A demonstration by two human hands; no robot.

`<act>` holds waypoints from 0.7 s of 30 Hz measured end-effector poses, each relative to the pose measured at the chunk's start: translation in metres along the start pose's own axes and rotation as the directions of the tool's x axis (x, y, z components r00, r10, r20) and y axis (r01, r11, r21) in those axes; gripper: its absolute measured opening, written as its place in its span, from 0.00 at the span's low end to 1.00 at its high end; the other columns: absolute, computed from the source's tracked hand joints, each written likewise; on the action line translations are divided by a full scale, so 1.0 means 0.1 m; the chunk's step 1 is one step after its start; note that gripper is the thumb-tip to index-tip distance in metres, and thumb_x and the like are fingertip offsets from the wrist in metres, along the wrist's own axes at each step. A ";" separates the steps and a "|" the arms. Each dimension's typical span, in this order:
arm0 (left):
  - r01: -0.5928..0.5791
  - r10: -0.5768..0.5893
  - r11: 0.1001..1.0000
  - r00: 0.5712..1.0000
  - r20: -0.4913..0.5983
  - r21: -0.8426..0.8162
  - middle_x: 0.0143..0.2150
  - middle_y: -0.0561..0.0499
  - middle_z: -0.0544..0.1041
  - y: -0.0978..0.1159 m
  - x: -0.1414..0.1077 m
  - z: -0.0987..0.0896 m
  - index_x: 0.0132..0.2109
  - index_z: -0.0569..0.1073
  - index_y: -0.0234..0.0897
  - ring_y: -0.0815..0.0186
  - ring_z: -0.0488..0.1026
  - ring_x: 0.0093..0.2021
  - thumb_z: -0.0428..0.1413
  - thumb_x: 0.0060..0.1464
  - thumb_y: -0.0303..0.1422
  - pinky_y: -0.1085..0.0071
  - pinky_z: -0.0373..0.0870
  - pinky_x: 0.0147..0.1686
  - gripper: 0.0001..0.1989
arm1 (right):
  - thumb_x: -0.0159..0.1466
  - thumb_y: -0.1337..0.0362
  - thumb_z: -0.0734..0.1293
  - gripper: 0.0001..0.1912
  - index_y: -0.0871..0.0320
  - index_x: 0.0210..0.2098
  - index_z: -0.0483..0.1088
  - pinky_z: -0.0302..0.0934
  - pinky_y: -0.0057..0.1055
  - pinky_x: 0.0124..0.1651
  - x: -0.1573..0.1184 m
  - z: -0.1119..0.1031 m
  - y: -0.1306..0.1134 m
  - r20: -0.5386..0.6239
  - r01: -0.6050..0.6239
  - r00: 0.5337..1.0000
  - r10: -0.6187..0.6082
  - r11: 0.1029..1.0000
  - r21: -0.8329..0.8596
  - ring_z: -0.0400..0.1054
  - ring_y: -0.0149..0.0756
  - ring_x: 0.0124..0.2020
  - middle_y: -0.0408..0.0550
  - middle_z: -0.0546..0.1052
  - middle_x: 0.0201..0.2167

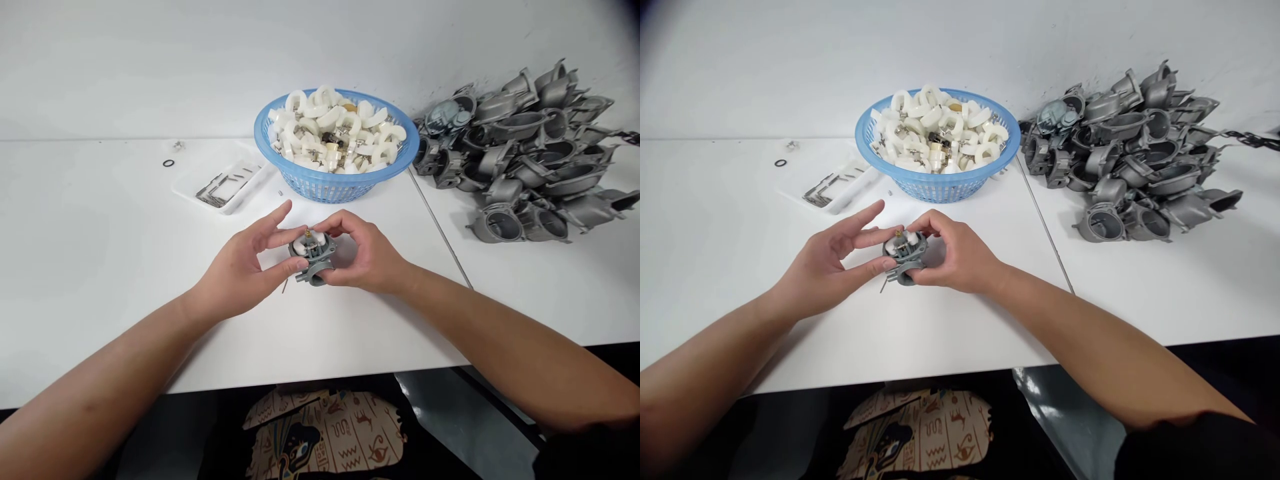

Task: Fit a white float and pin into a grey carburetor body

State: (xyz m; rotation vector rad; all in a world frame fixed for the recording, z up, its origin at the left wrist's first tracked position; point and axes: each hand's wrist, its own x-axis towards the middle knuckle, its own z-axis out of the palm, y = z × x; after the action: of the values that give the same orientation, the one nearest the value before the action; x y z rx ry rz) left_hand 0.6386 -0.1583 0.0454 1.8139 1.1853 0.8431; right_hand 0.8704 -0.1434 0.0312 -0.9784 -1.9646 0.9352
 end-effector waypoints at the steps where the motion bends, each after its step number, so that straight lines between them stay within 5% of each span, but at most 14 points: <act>1: 0.003 -0.003 1.000 1.000 0.001 -0.020 0.56 0.49 0.79 -0.01 0.01 0.00 0.70 0.58 0.47 0.50 0.67 0.65 0.66 0.52 0.43 0.46 0.56 0.69 0.43 | 0.49 0.64 0.76 0.25 0.53 0.45 0.69 0.63 0.38 0.50 0.00 0.00 0.00 -0.002 0.004 1.000 -0.004 1.000 -0.004 0.71 0.39 0.43 0.43 0.77 0.42; 6: -0.041 0.042 0.997 0.999 0.020 -0.070 0.56 0.47 0.79 -0.08 0.03 -0.01 0.69 0.61 0.46 0.49 0.68 0.64 0.67 0.52 0.41 0.42 0.52 0.70 0.41 | 0.48 0.63 0.77 0.24 0.53 0.44 0.69 0.64 0.38 0.50 -0.01 0.01 0.00 -0.016 0.015 1.000 -0.015 1.000 0.001 0.71 0.40 0.44 0.43 0.78 0.43; 13: -0.187 0.183 0.979 0.982 0.051 0.082 0.58 0.48 0.77 -0.08 0.03 -0.02 0.69 0.62 0.47 0.52 0.71 0.62 0.64 0.56 0.40 0.50 0.64 0.66 0.36 | 0.48 0.64 0.77 0.23 0.52 0.41 0.67 0.65 0.39 0.49 -0.03 0.03 0.03 -0.042 0.053 0.998 -0.053 0.999 -0.014 0.73 0.43 0.48 0.44 0.78 0.46; 21: -0.567 0.548 0.753 0.821 0.160 0.335 0.59 0.51 0.77 -0.17 0.13 -0.07 0.72 0.55 0.50 0.57 0.75 0.58 0.59 0.61 0.37 0.51 0.64 0.66 0.36 | 0.46 0.66 0.78 0.25 0.51 0.40 0.66 0.64 0.42 0.53 -0.02 0.06 0.08 -0.085 0.184 0.977 -0.195 0.975 -0.121 0.73 0.46 0.51 0.44 0.78 0.48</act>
State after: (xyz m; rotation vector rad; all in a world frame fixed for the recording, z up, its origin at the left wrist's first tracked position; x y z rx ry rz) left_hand 0.6302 -0.1399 0.0350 2.5628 0.7947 0.9298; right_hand 0.8691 -0.1435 0.0210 -0.8631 -2.0054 0.6653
